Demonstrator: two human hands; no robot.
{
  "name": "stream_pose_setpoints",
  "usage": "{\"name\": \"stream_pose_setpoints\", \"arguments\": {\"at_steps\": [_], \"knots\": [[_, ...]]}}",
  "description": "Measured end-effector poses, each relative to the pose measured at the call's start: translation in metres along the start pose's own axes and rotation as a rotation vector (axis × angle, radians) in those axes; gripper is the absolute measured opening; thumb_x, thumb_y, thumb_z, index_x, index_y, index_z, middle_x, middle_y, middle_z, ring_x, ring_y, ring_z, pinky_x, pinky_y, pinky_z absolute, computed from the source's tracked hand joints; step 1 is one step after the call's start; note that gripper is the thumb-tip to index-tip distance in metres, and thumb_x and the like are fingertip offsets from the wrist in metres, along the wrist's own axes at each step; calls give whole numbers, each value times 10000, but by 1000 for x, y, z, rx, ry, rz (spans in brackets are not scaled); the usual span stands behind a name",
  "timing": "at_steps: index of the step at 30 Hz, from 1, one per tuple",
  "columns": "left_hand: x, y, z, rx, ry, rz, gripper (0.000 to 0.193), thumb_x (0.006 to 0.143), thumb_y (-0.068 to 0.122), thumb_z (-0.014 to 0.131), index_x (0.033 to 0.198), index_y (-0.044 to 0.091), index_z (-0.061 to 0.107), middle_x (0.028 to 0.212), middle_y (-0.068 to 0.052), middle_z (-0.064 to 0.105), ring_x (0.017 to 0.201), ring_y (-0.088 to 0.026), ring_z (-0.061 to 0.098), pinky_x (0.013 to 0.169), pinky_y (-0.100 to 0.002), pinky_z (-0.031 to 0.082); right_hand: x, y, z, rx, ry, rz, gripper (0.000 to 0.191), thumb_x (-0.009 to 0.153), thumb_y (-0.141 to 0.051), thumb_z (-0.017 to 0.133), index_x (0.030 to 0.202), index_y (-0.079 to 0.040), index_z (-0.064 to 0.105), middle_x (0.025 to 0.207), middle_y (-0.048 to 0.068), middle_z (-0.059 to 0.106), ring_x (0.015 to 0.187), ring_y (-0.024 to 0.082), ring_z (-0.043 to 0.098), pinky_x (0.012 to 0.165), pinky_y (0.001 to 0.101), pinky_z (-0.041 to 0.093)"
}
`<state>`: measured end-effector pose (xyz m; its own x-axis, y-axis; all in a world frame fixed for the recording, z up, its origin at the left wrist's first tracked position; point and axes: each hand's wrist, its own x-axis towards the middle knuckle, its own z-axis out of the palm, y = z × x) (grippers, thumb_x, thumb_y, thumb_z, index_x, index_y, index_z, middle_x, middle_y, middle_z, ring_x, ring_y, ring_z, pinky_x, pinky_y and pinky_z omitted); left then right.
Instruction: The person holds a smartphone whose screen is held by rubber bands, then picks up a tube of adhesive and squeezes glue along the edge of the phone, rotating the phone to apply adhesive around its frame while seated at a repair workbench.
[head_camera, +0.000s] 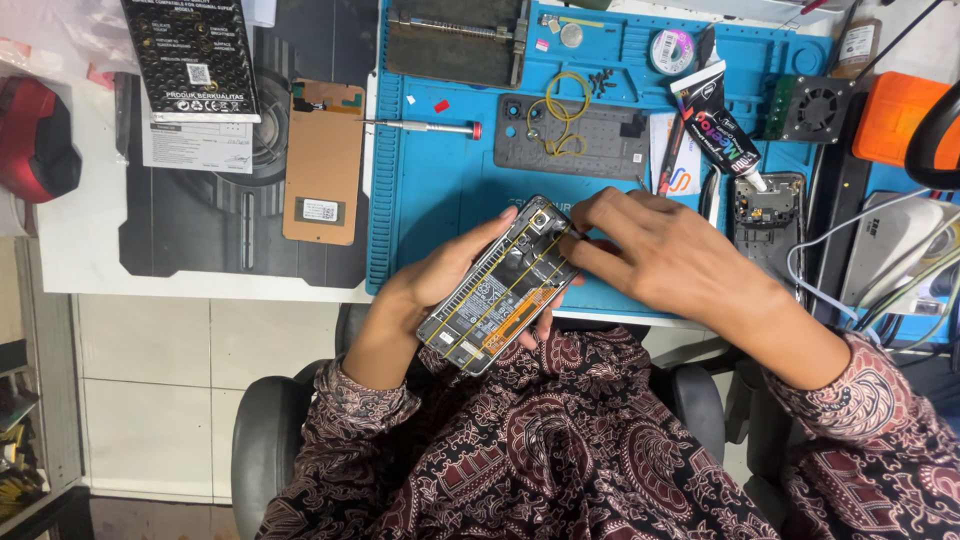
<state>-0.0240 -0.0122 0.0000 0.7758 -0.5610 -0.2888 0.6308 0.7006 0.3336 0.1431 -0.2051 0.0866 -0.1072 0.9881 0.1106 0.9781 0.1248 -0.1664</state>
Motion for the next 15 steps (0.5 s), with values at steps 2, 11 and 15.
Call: {"name": "stream_pose_setpoints", "arguments": {"at_steps": [2, 11, 15], "knots": [[1, -1, -1, -29, 6, -12, 945, 1059, 691, 217, 1420, -125, 527, 990, -275, 698, 841, -315, 745, 712, -386, 627, 1, 2, 7, -30, -22, -37, 318, 801, -129, 666, 1116, -98, 650, 1097, 58, 577, 966, 234, 662, 745, 344, 588], [3, -3, -12, -191, -152, 220, 860, 1075, 650, 210, 1496, -44, 495, 1208, -269, 652, 1005, -334, 717, 867, -513, 631, -19, 18, 19, -71, -46, -39, 298, 823, -73, 655, 1111, -116, 594, 1019, 100, 545, 843, 221, 606, 493, 295, 516], [3, -3, -13, -150, -20, 469, 846, 1100, 662, 212, 1537, -7, 493, 1342, -266, 638, 999, -368, 700, 864, -512, 606, -22, 6, 29, -18, 46, -108, 289, 843, -42, 672, 1105, -111, 571, 994, 96, 486, 894, 245, 584, 618, 326, 558]]}}
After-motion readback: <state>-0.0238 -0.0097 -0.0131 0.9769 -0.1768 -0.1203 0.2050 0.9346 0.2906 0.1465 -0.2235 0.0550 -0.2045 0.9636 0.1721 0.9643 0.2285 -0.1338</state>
